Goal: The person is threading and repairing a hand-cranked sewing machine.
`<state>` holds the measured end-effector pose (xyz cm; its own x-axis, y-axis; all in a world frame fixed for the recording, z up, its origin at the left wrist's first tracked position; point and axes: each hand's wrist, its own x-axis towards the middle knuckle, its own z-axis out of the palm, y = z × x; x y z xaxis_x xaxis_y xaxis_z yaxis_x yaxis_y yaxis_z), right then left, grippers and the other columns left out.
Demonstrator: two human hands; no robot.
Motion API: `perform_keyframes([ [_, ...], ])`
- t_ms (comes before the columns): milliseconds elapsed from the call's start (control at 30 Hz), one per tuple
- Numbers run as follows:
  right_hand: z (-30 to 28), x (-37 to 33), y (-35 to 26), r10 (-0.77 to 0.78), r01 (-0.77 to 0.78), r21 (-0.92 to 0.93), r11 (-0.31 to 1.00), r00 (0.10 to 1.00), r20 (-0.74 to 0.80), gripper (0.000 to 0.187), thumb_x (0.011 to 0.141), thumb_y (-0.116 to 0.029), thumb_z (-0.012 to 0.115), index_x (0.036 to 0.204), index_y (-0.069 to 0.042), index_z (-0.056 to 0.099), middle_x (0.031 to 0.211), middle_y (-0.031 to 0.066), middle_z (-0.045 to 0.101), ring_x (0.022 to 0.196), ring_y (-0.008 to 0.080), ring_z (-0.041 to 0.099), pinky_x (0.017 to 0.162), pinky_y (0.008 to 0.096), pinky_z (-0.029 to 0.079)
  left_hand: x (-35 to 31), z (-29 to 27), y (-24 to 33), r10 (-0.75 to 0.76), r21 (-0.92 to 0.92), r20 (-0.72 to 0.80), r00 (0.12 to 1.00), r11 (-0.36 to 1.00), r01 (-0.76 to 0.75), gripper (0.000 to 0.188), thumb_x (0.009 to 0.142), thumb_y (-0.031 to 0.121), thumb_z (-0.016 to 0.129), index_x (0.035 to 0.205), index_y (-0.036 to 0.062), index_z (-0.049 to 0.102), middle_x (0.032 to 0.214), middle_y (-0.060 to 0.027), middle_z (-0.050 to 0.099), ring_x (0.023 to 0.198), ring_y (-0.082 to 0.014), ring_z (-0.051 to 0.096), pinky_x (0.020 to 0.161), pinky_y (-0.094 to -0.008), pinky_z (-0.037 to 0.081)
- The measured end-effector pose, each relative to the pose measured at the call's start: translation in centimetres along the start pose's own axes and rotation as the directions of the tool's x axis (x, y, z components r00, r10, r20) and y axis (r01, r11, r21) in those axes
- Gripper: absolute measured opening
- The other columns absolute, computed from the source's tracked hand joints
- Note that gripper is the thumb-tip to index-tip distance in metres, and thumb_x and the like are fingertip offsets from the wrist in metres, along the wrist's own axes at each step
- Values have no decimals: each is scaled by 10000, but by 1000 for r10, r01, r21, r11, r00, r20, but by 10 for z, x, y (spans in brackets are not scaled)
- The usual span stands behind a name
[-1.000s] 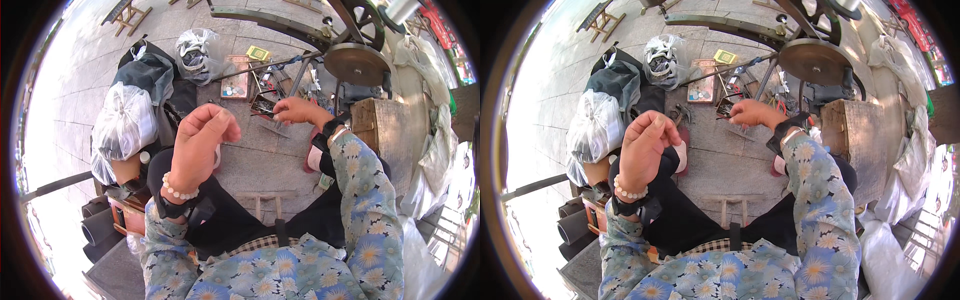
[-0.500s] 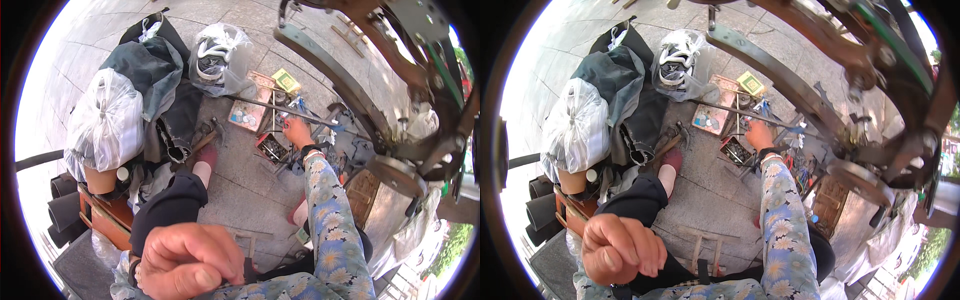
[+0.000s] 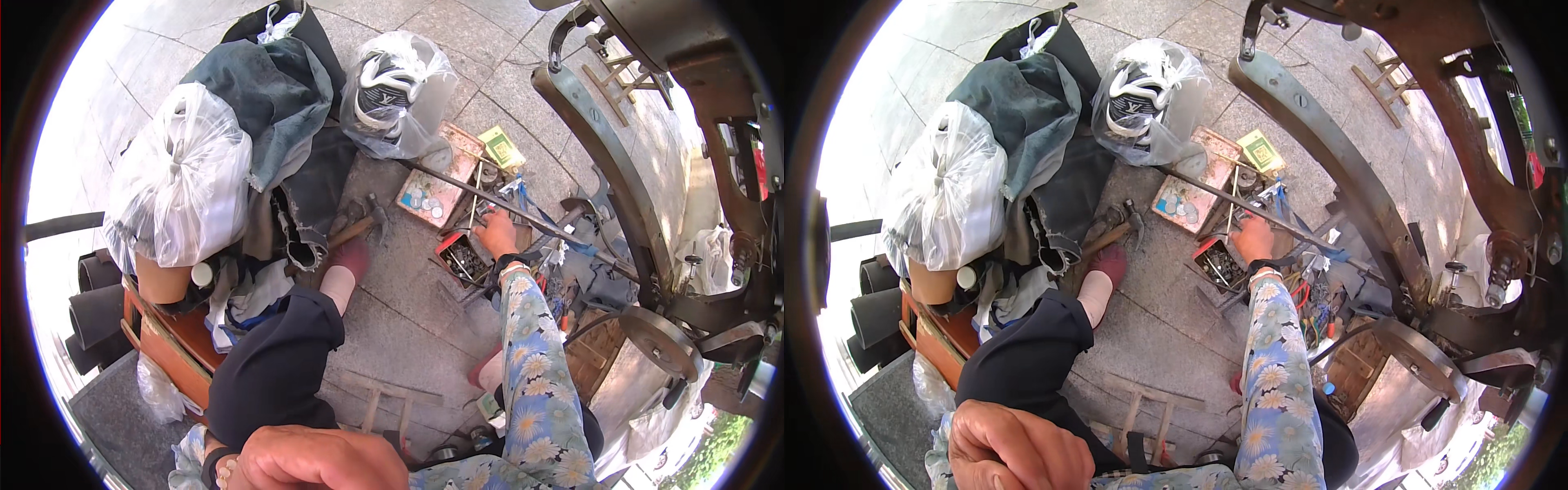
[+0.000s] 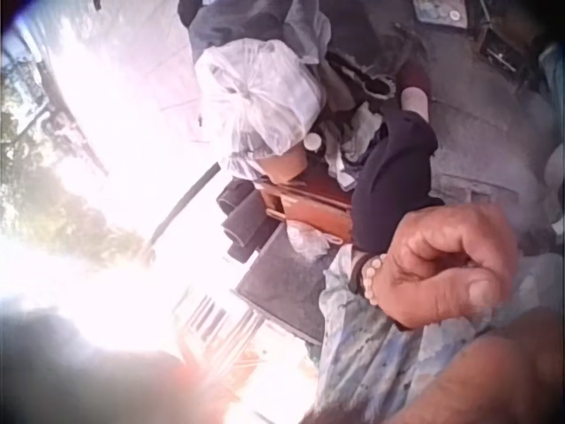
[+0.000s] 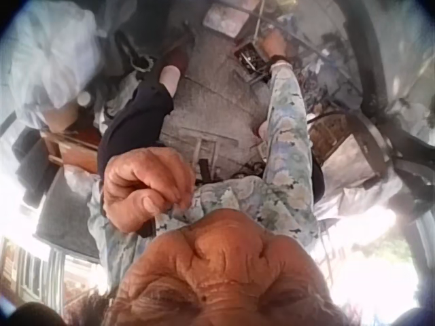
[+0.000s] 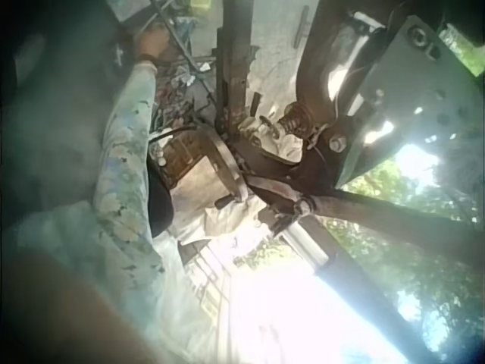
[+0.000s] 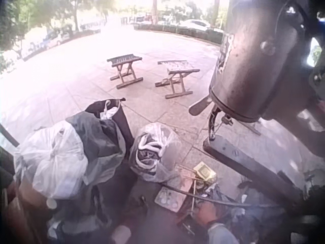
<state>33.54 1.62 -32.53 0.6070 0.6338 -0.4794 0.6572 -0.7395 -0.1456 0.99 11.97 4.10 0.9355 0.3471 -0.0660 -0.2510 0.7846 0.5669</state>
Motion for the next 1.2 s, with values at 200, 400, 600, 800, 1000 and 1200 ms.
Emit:
perform_keyframes([
  [200, -27, 0, -8, -24, 48, 80, 996, 958, -284, 268, 703, -199, 655, 950, -93, 650, 1066, 148, 558, 990, 319, 543, 836, 385, 442, -6, 13, 1, -63, 21, -80, 995, 998, 65, 177, 855, 98, 513, 917, -69, 517, 818, -190, 547, 622, -186, 526, 588, -299, 444],
  [400, -48, -41, -8, -216, 299, 207, 931, 912, -348, 272, 723, -105, 548, 983, -82, 623, 937, 174, 613, 926, 345, 559, 845, 397, 436, -7, 25, -4, -52, 204, -337, 940, 971, 126, 215, 859, 185, 533, 793, -19, 523, 720, -167, 548, 644, -215, 552, 616, -319, 443],
  [600, -45, -114, 34, -156, 265, 324, 908, 933, -325, 258, 740, -92, 525, 988, -97, 597, 868, 200, 595, 778, 366, 577, 698, 412, 464, 15, 18, -31, 7, 190, -276, 961, 981, 47, 162, 887, 189, 517, 844, 35, 543, 739, -60, 574, 660, -134, 545, 630, -260, 435],
  [800, -124, -242, -21, -13, -107, 843, 527, 991, 134, 279, 784, -24, 504, 1057, -68, 468, 969, 98, 608, 672, 136, 604, 424, 278, 431, 33, 19, -63, -16, 284, -301, 953, 953, 106, 133, 868, 194, 563, 888, 63, 543, 756, -22, 578, 615, -91, 537, 576, -229, 440],
  [1000, -190, -339, -37, -239, 123, 992, 5, 964, -119, 435, 792, 34, 518, 1195, -31, 368, 1067, 129, 574, 885, 190, 594, 741, 281, 472, 46, 27, -93, 18, 441, -286, 958, 890, 115, 126, 854, 184, 572, 889, 66, 543, 745, -9, 570, 591, -75, 529, 526, -207, 428],
  [1200, -185, -364, -34, -83, 260, 924, -279, 952, -293, 466, 784, 33, 552, 1222, -8, 398, 1063, 115, 563, 886, 165, 583, 755, 281, 479, 48, 39, -124, -91, 650, 59, 994, 759, 31, 178, 824, 161, 618, 927, 24, 572, 783, -6, 584, 666, -63, 557, 553, -220, 503],
])
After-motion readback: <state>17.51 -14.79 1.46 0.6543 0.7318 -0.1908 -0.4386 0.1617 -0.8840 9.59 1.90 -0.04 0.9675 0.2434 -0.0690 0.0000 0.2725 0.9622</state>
